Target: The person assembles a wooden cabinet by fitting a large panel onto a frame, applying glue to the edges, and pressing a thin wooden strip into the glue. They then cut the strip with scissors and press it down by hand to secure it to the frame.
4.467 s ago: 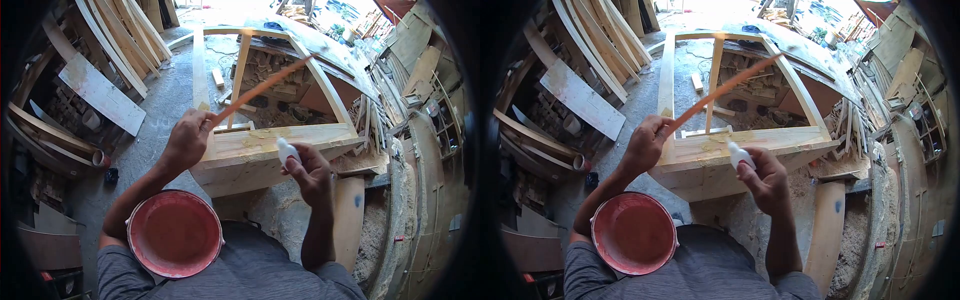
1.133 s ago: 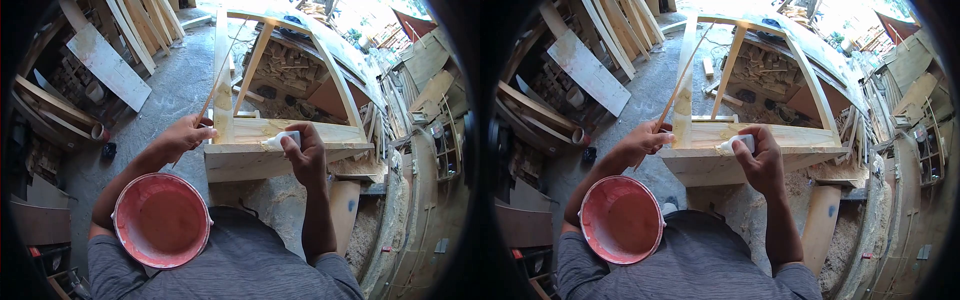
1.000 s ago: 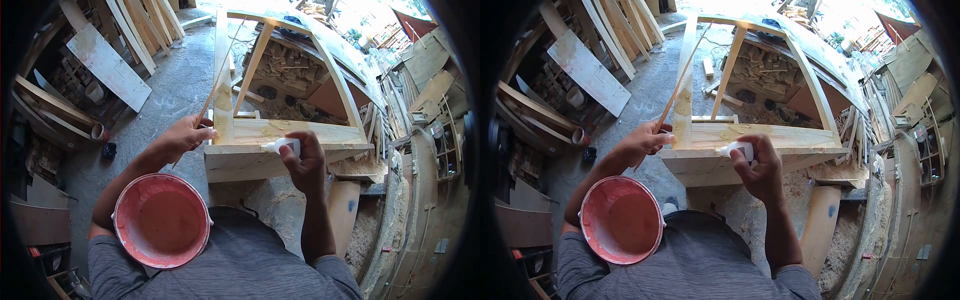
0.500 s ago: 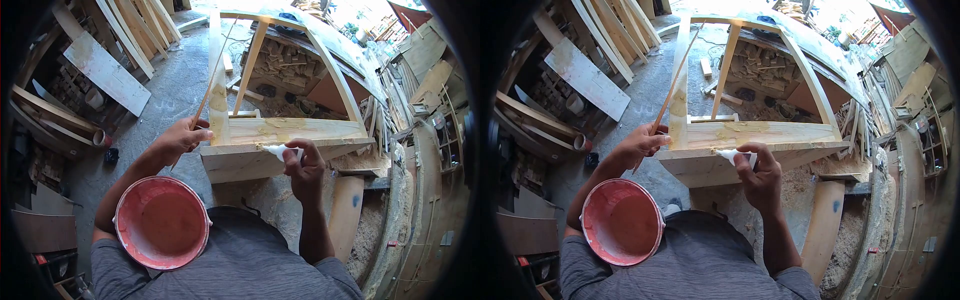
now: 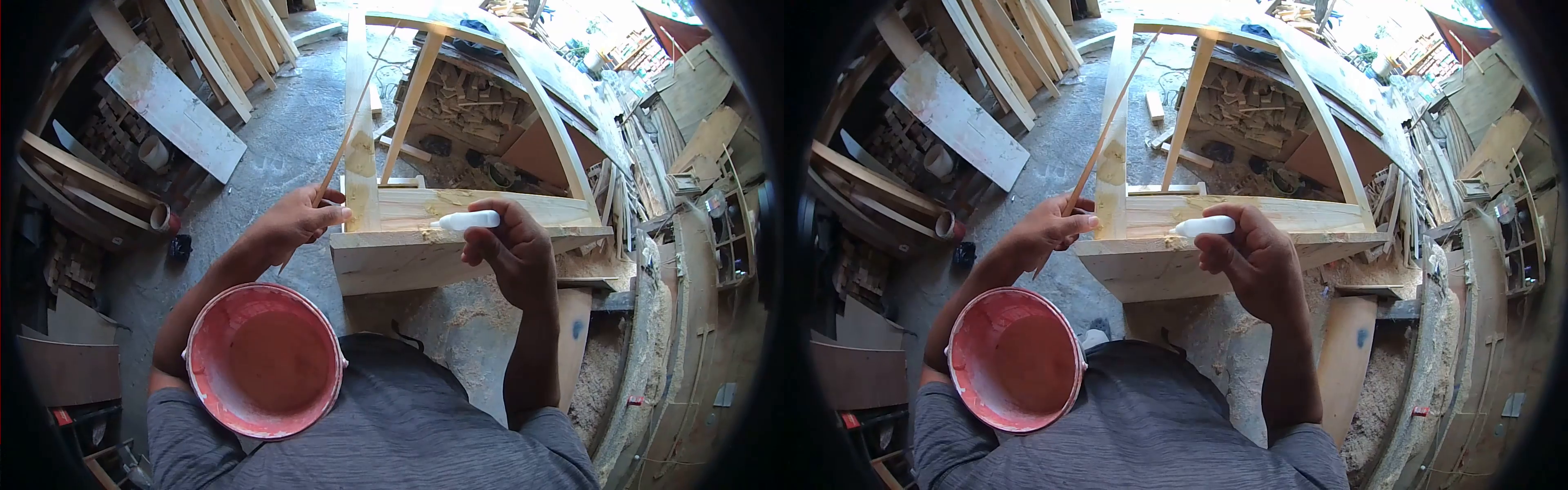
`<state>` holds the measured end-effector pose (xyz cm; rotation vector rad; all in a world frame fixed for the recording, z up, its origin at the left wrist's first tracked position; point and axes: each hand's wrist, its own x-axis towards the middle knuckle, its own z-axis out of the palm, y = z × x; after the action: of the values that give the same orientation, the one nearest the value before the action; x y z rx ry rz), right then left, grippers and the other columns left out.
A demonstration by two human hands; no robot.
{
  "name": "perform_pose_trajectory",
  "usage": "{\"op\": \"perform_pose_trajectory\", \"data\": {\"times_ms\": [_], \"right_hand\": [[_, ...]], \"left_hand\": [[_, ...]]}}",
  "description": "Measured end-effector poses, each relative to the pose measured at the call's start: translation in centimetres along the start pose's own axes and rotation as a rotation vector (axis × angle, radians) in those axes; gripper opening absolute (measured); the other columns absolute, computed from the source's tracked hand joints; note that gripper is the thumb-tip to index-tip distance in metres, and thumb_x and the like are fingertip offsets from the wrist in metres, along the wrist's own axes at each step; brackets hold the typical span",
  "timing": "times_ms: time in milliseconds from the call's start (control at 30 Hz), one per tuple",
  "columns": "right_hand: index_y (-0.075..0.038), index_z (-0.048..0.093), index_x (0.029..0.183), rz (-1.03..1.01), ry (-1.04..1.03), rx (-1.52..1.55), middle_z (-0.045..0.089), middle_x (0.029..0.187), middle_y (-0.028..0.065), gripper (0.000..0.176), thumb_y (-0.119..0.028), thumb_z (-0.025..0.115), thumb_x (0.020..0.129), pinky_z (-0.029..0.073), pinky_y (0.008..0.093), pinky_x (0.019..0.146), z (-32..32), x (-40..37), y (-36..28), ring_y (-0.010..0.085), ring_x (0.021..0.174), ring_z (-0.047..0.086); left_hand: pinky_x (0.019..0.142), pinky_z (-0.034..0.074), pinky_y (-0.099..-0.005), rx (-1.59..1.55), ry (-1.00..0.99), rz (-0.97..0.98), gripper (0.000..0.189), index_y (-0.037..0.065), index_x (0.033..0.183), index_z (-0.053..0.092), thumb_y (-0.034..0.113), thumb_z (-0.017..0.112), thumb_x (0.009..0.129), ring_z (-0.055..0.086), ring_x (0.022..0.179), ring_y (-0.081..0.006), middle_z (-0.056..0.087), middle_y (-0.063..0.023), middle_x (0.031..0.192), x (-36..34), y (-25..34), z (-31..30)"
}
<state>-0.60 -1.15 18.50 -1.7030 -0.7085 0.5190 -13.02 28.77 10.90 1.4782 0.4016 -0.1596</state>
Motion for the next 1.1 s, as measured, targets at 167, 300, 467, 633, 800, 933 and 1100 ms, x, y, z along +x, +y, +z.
{"op": "perform_pose_trajectory", "data": {"times_ms": [167,300,467,633,800,933,1100], "right_hand": [[0.002,0.064,0.117,-0.073,0.066,-0.105,0.070,0.089,0.0048,0.036,-0.027,0.073,0.097,0.054,0.0255,0.072,0.3,0.1,1.4,0.0085,0.078,0.065],[0.001,0.066,0.110,-0.178,0.186,-0.218,0.070,0.089,0.0040,0.034,-0.029,0.072,0.098,0.053,0.0267,0.073,0.7,0.7,3.0,0.0080,0.080,0.063],[0.001,0.065,0.106,-0.140,0.208,-0.110,0.071,0.090,0.0053,0.030,-0.027,0.071,0.098,0.052,0.0260,0.072,1.0,1.2,3.6,0.0070,0.080,0.062],[0.002,0.065,0.105,-0.122,0.211,-0.082,0.070,0.088,0.0054,0.029,-0.026,0.070,0.098,0.052,0.0258,0.071,0.9,1.4,3.8,0.0073,0.078,0.062],[0.002,0.066,0.105,-0.143,0.221,-0.113,0.071,0.085,0.0052,0.029,-0.026,0.071,0.098,0.052,0.0261,0.069,0.8,1.4,4.2,0.0074,0.076,0.062],[0.001,0.066,0.103,-0.164,0.239,-0.100,0.071,0.083,0.0050,0.029,-0.027,0.072,0.097,0.052,0.0262,0.068,1.0,1.5,4.6,0.0075,0.075,0.063],[0.001,0.067,0.101,-0.192,0.257,-0.113,0.070,0.080,0.0046,0.027,-0.025,0.072,0.096,0.052,0.0267,0.066,1.1,1.6,4.7,0.0073,0.071,0.062]], "left_hand": [[0.054,0.034,-0.0252,0.003,0.043,0.016,0.056,-0.009,0.124,0.059,0.030,0.076,0.089,0.042,0.062,-0.0082,0.048,0.0017,0.073,0.0,0.1,0.3],[0.055,0.034,-0.0257,-0.003,0.020,0.006,0.056,-0.008,0.124,0.059,0.031,0.077,0.088,0.042,0.062,-0.0084,0.049,0.0013,0.074,0.1,0.0,0.1],[0.053,0.032,-0.0217,0.009,0.006,0.015,0.064,-0.007,0.124,0.057,0.036,0.081,0.084,0.041,0.061,-0.0061,0.049,0.0015,0.078,0.3,0.0,-0.1],[0.055,0.035,-0.0251,-0.002,0.025,0.019,0.057,-0.008,0.124,0.058,0.031,0.078,0.087,0.043,0.062,-0.0080,0.050,0.0010,0.074,0.1,0.0,0.2],[0.052,0.032,-0.0218,0.007,0.025,0.002,0.066,-0.006,0.125,0.057,0.037,0.081,0.082,0.041,0.061,-0.0059,0.049,0.0022,0.077,0.1,0.1,0.1],[0.052,0.032,-0.0217,0.007,0.014,0.000,0.064,-0.006,0.124,0.058,0.037,0.081,0.082,0.041,0.061,-0.0057,0.050,0.0021,0.078,0.4,-0.2,-0.1],[0.053,0.033,-0.0214,0.014,0.035,-0.007,0.060,-0.006,0.123,0.059,0.035,0.080,0.083,0.041,0.062,-0.0055,0.050,0.0022,0.078,0.3,0.1,0.0]]}}
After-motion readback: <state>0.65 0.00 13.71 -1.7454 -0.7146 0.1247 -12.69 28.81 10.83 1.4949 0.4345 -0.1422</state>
